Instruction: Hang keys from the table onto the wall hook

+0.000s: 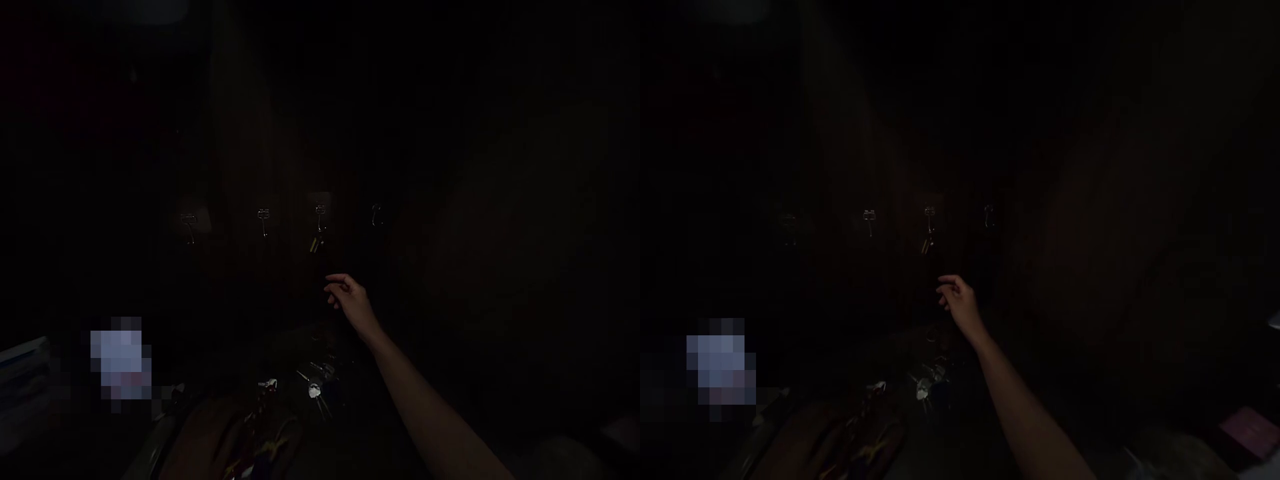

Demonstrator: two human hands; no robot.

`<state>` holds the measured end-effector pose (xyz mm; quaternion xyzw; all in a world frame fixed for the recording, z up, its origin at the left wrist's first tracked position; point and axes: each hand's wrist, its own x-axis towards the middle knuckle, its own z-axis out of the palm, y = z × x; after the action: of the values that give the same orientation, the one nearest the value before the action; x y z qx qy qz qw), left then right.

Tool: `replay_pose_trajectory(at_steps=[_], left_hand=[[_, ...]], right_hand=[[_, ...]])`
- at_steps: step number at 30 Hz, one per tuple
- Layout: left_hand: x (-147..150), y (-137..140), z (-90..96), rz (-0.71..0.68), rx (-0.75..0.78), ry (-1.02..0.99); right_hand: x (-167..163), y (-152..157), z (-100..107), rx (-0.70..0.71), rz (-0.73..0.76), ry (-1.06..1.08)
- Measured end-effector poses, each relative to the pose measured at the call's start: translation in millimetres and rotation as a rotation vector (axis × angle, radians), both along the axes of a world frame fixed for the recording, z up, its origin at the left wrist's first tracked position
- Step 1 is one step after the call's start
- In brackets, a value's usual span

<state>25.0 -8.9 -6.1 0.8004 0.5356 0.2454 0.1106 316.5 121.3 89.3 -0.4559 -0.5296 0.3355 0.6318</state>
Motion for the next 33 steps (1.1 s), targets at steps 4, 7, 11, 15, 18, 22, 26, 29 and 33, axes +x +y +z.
replay_pose_trajectory(at_steps=[4,7,11,15,18,22,26,29,33], left_hand=[[6,-1,8.0,-0.001,-0.023,-0.012],[7,1,12.8,0.000,-0.055,-0.041],[5,8,9.6,0.017,-0.054,-0.021],[-1,16,-0.3,0.013,-0.007,0.022],[-1,18,-2.5,0.012,-0.012,0.021],[-2,20,-2.4,0.011,0.002,0.010],[-9,26,-11.2,0.027,0.046,0.028],[-17,30,-17.7,0.037,0.087,0.081],[-22,26,-9.0,0.131,0.074,0.189]], right_hand=[[6,-15,-25,-0.090,0.006,-0.013],[11,-26,-41,-0.146,0.017,-0.051],[17,-35,-58,-0.163,0.012,-0.109],[22,-37,-67,-0.180,0.010,-0.186],[27,-37,-70,-0.177,0.068,-0.302],[31,-36,-75,-0.121,0.114,-0.483],[26,-36,-84,-0.029,0.147,-0.650],[16,-40,-89,0.047,0.226,-0.781],[4,-50,-86,0.118,0.320,-0.937]])
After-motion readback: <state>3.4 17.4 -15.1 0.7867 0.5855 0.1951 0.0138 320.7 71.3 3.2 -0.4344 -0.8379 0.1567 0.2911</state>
